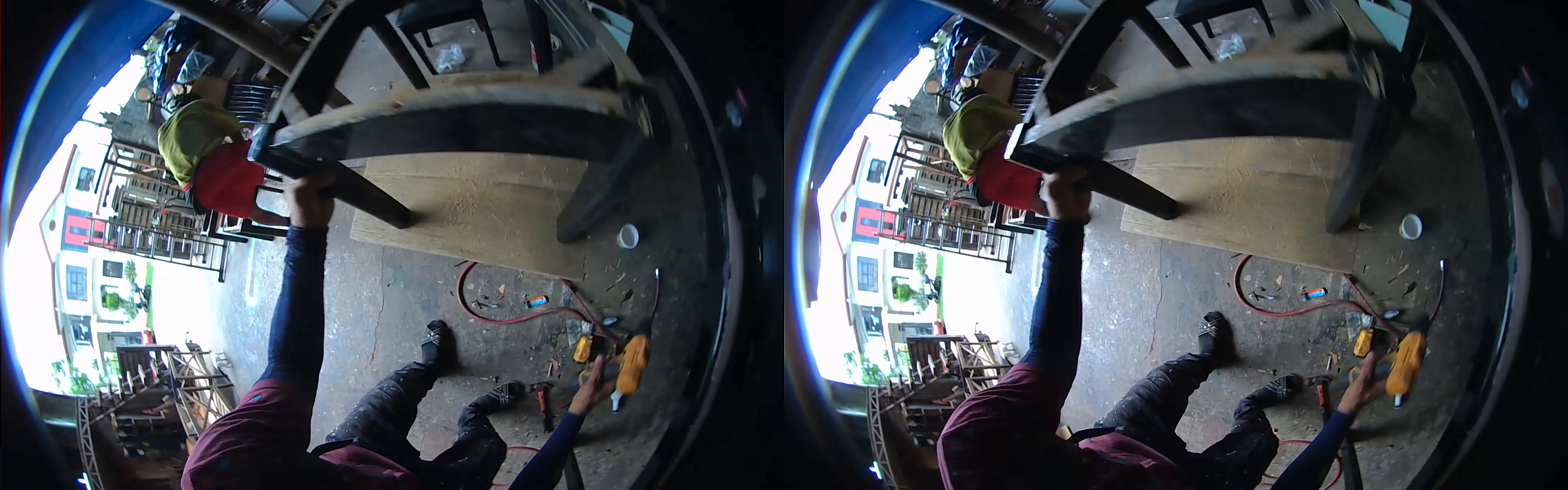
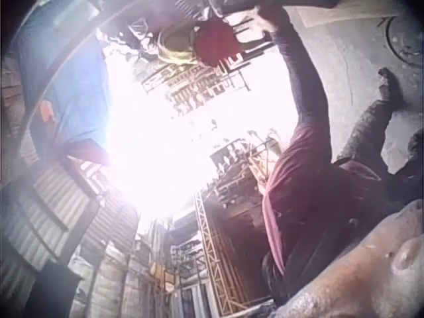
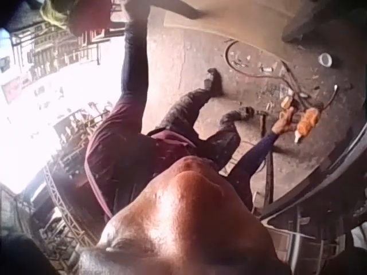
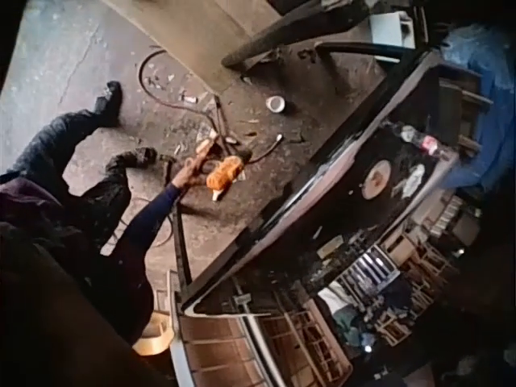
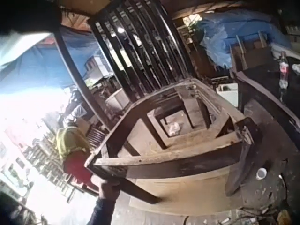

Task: Repairing a wooden chair using a hammer and a power drill to secure components.

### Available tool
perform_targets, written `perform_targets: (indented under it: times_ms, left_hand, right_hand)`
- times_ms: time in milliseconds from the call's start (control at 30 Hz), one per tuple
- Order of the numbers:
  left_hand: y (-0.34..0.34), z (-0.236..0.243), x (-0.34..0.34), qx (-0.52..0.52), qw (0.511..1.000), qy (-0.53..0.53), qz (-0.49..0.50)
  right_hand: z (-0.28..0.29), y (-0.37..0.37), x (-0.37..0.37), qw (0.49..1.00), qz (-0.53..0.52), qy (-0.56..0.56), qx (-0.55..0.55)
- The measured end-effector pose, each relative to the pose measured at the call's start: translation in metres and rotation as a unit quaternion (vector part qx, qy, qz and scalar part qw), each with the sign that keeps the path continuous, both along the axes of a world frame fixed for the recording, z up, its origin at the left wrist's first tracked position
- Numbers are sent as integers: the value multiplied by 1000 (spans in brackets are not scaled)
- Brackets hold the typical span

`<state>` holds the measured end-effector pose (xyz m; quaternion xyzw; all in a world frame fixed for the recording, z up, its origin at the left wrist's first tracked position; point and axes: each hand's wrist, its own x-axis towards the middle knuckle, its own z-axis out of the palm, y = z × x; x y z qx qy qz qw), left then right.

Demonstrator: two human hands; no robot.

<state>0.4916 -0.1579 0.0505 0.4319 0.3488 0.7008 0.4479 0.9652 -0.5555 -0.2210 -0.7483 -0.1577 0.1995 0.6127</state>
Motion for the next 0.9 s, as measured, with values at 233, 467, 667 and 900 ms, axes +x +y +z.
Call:
perform_targets:
  times_ms: [233,467,667,900]
  left_hand:
    - [-24,22,-31,-52,996,63,-27]
    - [-17,20,-42,-83,990,109,-45]
    - [-11,25,-54,-100,986,90,-99]
    - [-7,27,-60,-81,984,112,-114]
  right_hand:
    - [280,-3,-138,928,222,295,50]
    - [384,87,-239,881,461,105,12]
    - [447,159,-309,829,557,43,-7]
    - [469,199,-344,834,543,81,-52]
